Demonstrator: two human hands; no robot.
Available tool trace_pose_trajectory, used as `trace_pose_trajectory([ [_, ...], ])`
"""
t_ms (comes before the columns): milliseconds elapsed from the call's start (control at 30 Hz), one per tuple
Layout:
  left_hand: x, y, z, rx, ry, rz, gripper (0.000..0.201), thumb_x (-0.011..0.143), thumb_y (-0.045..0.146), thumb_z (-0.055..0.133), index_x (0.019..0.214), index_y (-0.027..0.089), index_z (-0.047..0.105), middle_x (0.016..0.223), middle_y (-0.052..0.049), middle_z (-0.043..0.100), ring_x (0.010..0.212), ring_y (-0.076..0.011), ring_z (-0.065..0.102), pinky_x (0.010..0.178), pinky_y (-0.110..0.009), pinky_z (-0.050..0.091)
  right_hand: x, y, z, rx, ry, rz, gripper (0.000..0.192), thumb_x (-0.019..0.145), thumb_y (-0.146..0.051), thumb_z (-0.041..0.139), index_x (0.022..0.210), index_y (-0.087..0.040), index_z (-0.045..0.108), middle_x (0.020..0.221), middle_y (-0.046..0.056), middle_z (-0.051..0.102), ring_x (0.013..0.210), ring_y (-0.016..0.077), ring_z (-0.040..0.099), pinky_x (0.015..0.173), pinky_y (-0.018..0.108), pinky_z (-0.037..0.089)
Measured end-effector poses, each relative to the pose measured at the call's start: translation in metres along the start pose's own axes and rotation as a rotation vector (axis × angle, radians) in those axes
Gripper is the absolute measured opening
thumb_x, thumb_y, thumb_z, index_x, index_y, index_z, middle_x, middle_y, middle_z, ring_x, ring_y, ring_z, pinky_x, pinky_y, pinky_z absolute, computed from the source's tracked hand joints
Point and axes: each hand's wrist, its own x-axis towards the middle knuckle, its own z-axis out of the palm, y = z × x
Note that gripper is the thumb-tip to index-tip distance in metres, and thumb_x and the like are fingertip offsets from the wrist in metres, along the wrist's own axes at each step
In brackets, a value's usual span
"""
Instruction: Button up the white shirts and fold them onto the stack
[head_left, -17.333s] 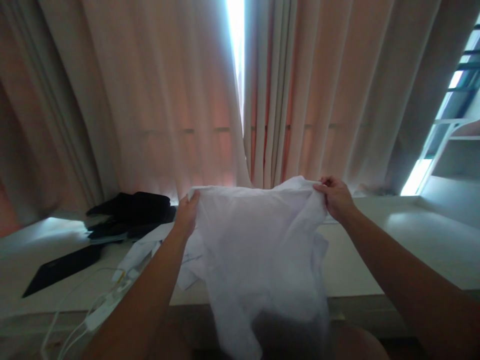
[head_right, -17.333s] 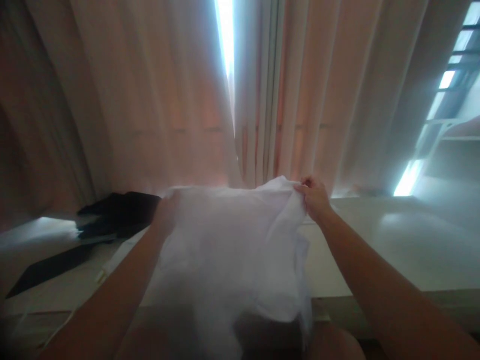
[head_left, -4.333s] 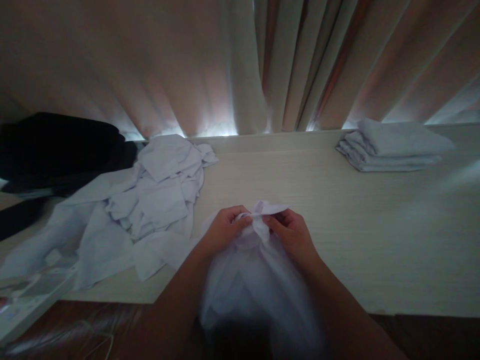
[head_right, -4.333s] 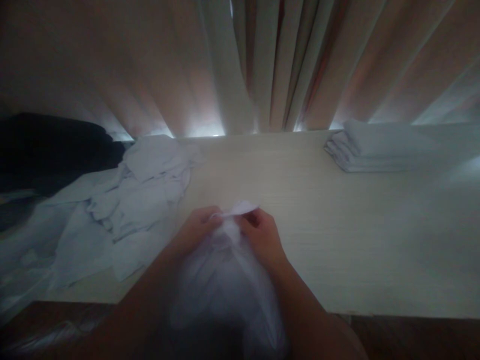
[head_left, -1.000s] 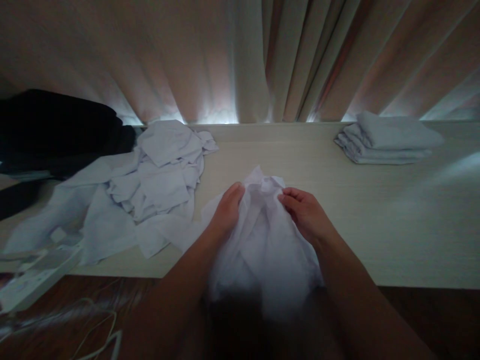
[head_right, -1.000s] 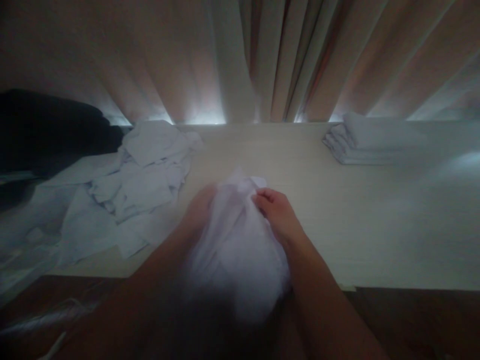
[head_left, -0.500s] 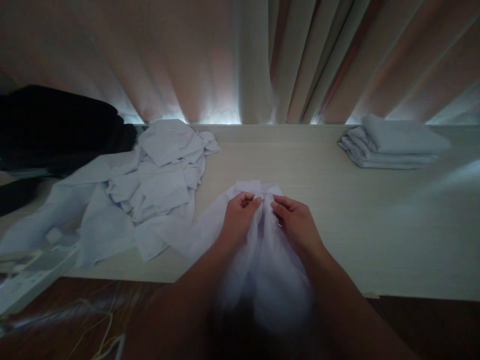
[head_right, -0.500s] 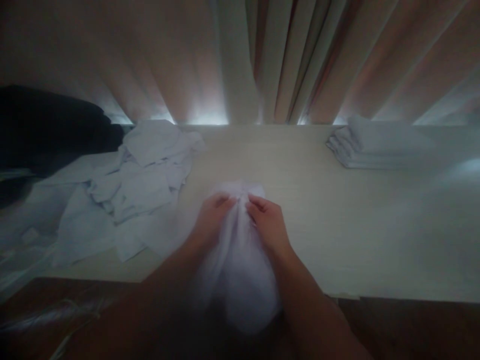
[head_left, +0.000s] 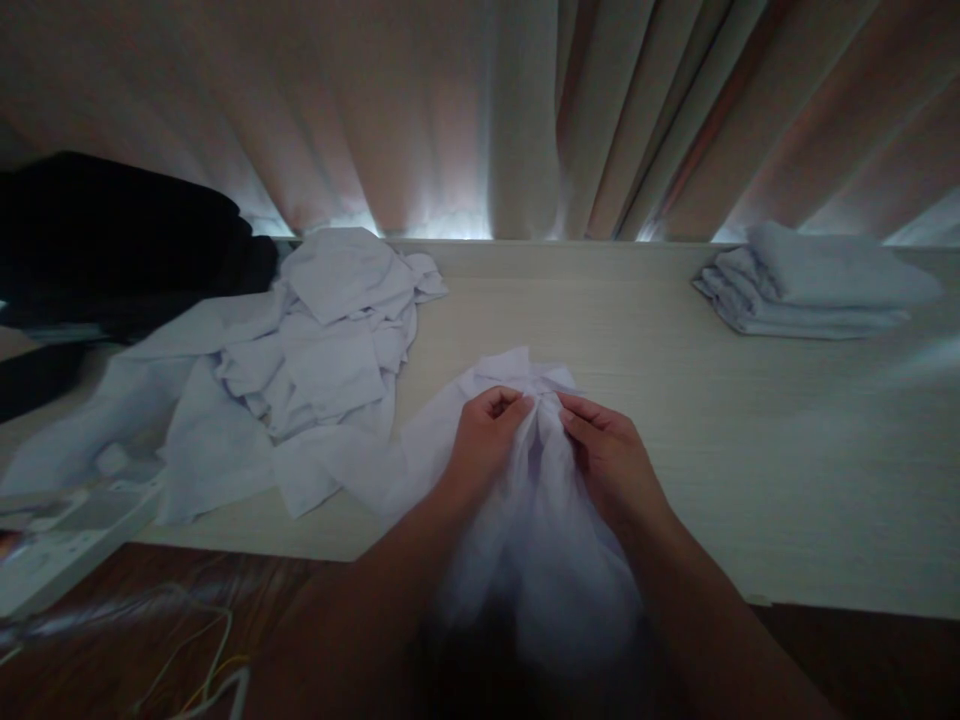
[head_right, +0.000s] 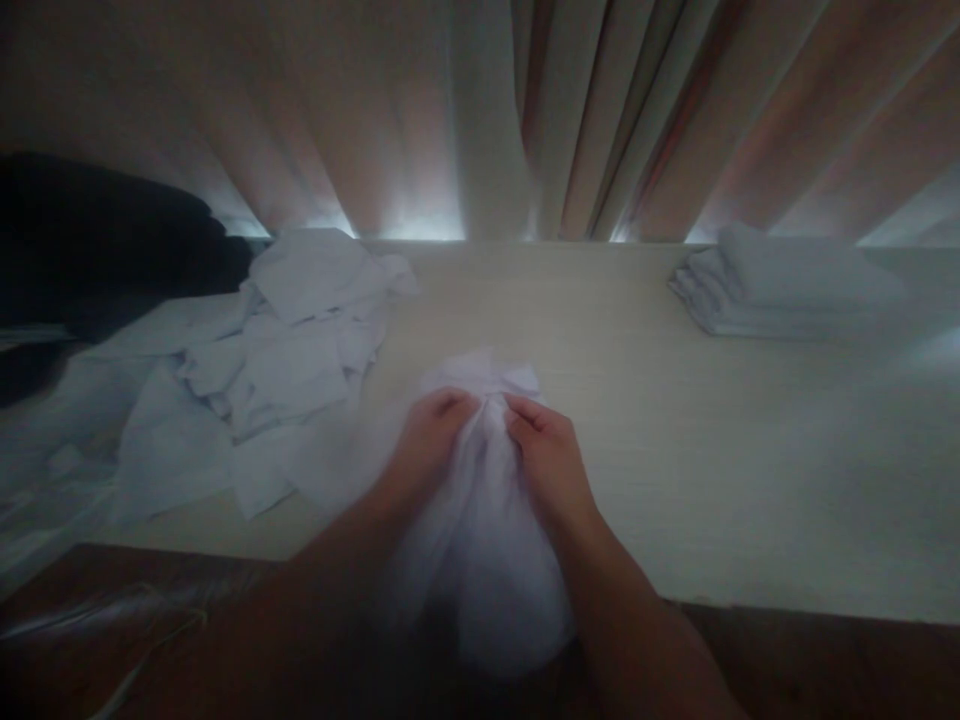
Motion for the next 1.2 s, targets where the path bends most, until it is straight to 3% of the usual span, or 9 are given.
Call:
trace_pose_trajectory([
  [100, 0.001, 0.0, -0.001, 0.016, -0.034, -0.004, 0.018, 0.079, 0.031, 0.066, 0.072, 0.015, 0.069, 0.071, -0.002, 0.067, 0.07, -0.0155, 0.058, 0.066, -0.026, 0.045, 0.001, -0.005, -0.008, -0.145, -0.033, 0.044, 0.027, 0.086, -0.032, 0.061, 0.103, -0.021, 0.078, 0.092, 0.005, 0.077, 0.08, 0.0219, 0.069, 0.074, 0.033, 0.052],
  [267, 0.006, 0.0, -0.008, 0.032, 0.002, -0.029, 0.017, 0.079, 0.03, 0.065, 0.073, 0.015, 0.069, 0.071, -0.002, 0.066, 0.07, -0.015, 0.057, 0.064, -0.025, 0.043, 0.001, -0.021, -0.019, -0.612, -0.133, -0.07, 0.025, 0.088, -0.04, 0.061, 0.096, -0.022, 0.076, 0.094, 0.006, 0.076, 0.086, 0.0245, 0.068, 0.078, 0.034, 0.048],
  [467, 0.011, 0.0, -0.017, 0.066, 0.057, -0.017, 0.019, 0.082, 0.03, 0.061, 0.072, 0.016, 0.068, 0.071, -0.002, 0.066, 0.071, -0.0152, 0.055, 0.065, -0.025, 0.041, 0.0, -0.024, -0.031, -1.09, 0.03, -0.094, 0.009, 0.084, -0.024, 0.058, 0.089, -0.023, 0.065, 0.084, 0.006, 0.072, 0.076, 0.0229, 0.063, 0.068, 0.032, 0.039],
  [600, 0.011, -0.001, -0.016, 0.072, 0.027, -0.012, 0.019, 0.082, 0.03, 0.061, 0.071, 0.016, 0.068, 0.071, -0.003, 0.066, 0.072, -0.0157, 0.056, 0.066, -0.026, 0.042, -0.003, -0.024, -0.044, -1.196, 0.001, -0.003, 0.014, 0.083, -0.023, 0.057, 0.096, -0.025, 0.063, 0.074, 0.004, 0.069, 0.065, 0.0208, 0.059, 0.061, 0.031, 0.035],
  [667, 0.011, -0.002, -0.015, 0.071, 0.018, -0.009, 0.019, 0.082, 0.03, 0.061, 0.07, 0.017, 0.068, 0.071, -0.003, 0.066, 0.072, -0.0157, 0.056, 0.066, -0.026, 0.042, -0.005, -0.024, -0.049, -1.166, -0.063, 0.01, 0.01, 0.086, -0.029, 0.057, 0.091, -0.024, 0.065, 0.072, 0.003, 0.068, 0.064, 0.0199, 0.058, 0.061, 0.031, 0.035],
  [733, 0.011, -0.004, -0.015, 0.061, 0.021, -0.014, 0.019, 0.082, 0.03, 0.061, 0.07, 0.017, 0.067, 0.07, -0.002, 0.065, 0.07, -0.0152, 0.055, 0.066, -0.026, 0.042, -0.007, -0.022, -0.051, -1.071, -0.128, -0.003, 0.018, 0.088, -0.035, 0.057, 0.079, -0.023, 0.066, 0.072, 0.004, 0.068, 0.065, 0.0194, 0.058, 0.061, 0.031, 0.037],
  [867, 0.008, -0.002, -0.011, 0.069, -0.008, -0.031, 0.019, 0.081, 0.031, 0.062, 0.069, 0.017, 0.066, 0.067, 0.0, 0.063, 0.067, -0.0143, 0.054, 0.062, -0.025, 0.041, -0.013, -0.019, -0.053, -0.694, -0.228, 0.046, 0.032, 0.09, -0.041, 0.056, 0.068, -0.02, 0.065, 0.067, 0.003, 0.064, 0.061, 0.0167, 0.054, 0.057, 0.029, 0.038],
  [1067, -0.005, 0.003, 0.001, 0.079, -0.139, 0.002, 0.019, 0.08, 0.033, 0.065, 0.069, 0.017, 0.067, 0.069, -0.001, 0.065, 0.069, -0.0153, 0.058, 0.064, -0.026, 0.043, -0.017, -0.016, -0.045, -0.122, -0.089, 0.181, 0.029, 0.085, -0.046, 0.068, 0.089, -0.018, 0.075, 0.079, 0.003, 0.069, 0.066, 0.0159, 0.059, 0.061, 0.028, 0.045],
  [1200, -0.009, 0.0, 0.005, 0.06, -0.153, 0.01, 0.018, 0.079, 0.034, 0.067, 0.074, 0.017, 0.069, 0.074, -0.002, 0.068, 0.071, -0.0161, 0.06, 0.067, -0.026, 0.045, -0.016, -0.019, -0.032, -0.013, -0.028, 0.13, 0.034, 0.081, -0.046, 0.071, 0.098, -0.017, 0.077, 0.084, 0.006, 0.074, 0.068, 0.0176, 0.063, 0.063, 0.03, 0.049],
])
